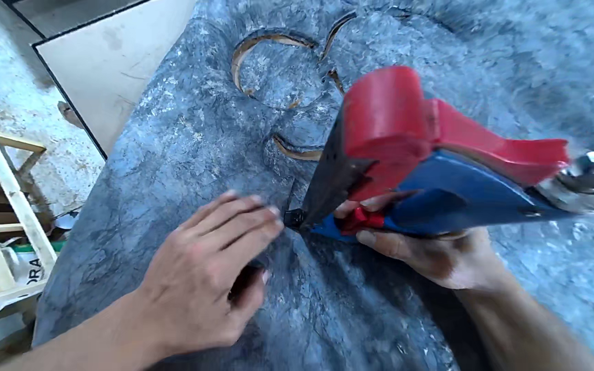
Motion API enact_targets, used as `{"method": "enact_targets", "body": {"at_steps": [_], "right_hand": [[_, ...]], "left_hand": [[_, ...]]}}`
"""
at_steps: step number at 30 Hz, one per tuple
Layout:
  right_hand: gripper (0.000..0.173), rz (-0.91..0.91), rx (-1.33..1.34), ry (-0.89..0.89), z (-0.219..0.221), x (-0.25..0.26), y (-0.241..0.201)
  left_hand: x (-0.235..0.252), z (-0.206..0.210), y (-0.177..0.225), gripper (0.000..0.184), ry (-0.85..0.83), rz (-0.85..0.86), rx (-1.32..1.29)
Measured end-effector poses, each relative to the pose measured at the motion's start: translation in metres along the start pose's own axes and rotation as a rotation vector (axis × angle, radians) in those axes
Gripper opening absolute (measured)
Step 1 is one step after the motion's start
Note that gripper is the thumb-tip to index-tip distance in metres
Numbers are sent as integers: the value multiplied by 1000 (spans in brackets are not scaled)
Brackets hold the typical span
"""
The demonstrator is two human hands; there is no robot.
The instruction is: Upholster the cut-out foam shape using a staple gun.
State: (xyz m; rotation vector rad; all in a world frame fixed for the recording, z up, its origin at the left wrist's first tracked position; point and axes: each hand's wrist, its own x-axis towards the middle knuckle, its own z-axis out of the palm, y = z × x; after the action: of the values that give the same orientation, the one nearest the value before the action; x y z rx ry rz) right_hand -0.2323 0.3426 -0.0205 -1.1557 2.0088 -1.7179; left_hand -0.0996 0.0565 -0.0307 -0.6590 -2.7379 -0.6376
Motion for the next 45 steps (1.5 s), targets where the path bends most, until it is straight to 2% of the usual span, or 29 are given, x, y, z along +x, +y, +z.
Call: {"method": "enact_targets", "body": {"at_steps": [3, 7, 12, 19, 23, 27, 33, 41, 45], "right_hand": [[31, 15, 16, 12, 0, 2, -1], [32, 11, 10, 8, -2, 3, 0], [34, 29, -207, 14, -3, -3, -7], [28, -25, -147, -11, 5, -6, -3], [28, -13, -24, -16, 6, -5, 1], [27, -51, -134, -25, 8, -6, -1], [34, -32, -41, -129, -2, -3, -3], [27, -15, -42, 7, 19, -21, -6], [36, -19, 59, -73, 7, -9, -1]], "left_hand": [[-20, 0, 19, 63, -172, -78, 147], [-18, 10, 31, 60, -238, -38, 172], [-14, 11, 34, 58, -252, -64, 156], [-10, 9, 35, 55, -280, -78, 111], [-10, 11, 34, 53, -250, -74, 91], [-11, 11, 34, 50, -224, -59, 89], [-11, 9, 36, 46, -213, -54, 86], [-12, 11, 37, 44, -184, -28, 91], [-16, 12, 29, 32, -4, 15, -37]]}}
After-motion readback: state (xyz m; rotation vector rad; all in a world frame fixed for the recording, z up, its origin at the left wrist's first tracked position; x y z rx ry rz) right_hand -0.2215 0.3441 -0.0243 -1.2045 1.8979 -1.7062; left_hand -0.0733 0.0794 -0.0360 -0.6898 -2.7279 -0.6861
